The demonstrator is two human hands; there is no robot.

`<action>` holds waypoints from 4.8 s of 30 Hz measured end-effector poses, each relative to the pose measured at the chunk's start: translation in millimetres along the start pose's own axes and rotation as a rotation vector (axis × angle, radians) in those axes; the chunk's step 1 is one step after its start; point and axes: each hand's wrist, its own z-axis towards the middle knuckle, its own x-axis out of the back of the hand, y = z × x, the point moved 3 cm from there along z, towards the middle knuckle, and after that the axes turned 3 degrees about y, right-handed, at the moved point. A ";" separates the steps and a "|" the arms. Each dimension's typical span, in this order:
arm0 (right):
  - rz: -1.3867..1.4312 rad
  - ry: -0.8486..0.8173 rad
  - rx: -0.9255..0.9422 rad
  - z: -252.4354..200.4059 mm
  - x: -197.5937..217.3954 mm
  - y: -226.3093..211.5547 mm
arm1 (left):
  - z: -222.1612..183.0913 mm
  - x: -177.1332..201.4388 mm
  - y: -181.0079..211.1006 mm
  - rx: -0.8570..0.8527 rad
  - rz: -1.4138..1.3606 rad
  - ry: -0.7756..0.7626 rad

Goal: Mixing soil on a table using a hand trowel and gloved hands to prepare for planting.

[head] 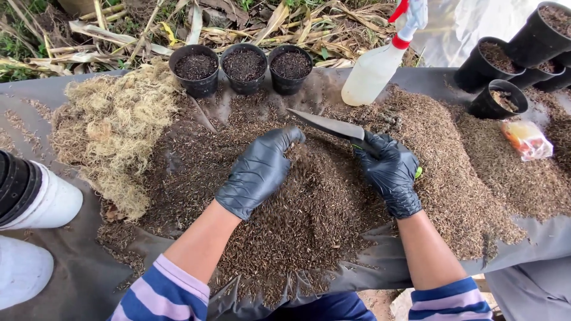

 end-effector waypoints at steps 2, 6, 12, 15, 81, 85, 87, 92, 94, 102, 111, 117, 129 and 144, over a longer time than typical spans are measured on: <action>0.023 -0.003 0.016 0.3 6.6 -9.3 | -0.4 7.4 -2.2 -0.055 0.076 0.035; 0.027 0.007 0.019 -0.1 7.8 -10.2 | -2.4 15.3 -3.4 -0.116 0.148 0.068; -0.029 0.029 -0.046 -1.9 6.2 -10.0 | -18.6 32.4 -14.2 -0.236 0.292 0.141; 0.022 -0.012 0.003 -1.6 12.4 -11.8 | -29.7 44.3 -26.1 -0.289 0.361 0.178; -0.187 -0.363 0.370 33.1 -25.3 -166.9 | -48.7 92.8 -159.0 0.107 -0.688 0.629; -0.080 -0.425 0.378 13.7 19.7 -190.0 | -42.7 76.5 -154.8 0.039 -0.852 0.407; 0.013 -0.370 0.423 4.7 37.0 -175.0 | -44.4 71.9 -151.0 -0.015 -1.179 0.236; -0.187 0.129 0.672 -22.8 93.3 -126.2 | -68.0 90.2 -81.3 -0.289 -0.273 0.259; -0.194 0.158 0.658 -46.3 109.7 -110.9 | -67.9 82.6 -79.0 -0.269 -0.167 0.187; -0.049 0.138 0.591 -151.8 109.1 -42.6 | -60.0 69.4 -86.6 -0.128 0.039 0.029; -0.468 0.011 0.662 -157.3 84.7 -40.3 | -59.3 69.9 -85.6 -0.169 0.086 0.065; -0.403 0.224 0.696 -137.4 67.2 -1.5 | -63.0 71.8 -84.2 -0.239 0.042 0.080; -0.336 -0.042 0.595 -122.0 148.4 -32.8 | -60.5 73.7 -86.2 -0.293 0.041 0.092; -0.364 -0.032 0.715 -158.1 85.0 -39.9 | -58.4 73.9 -89.3 -0.304 0.077 0.055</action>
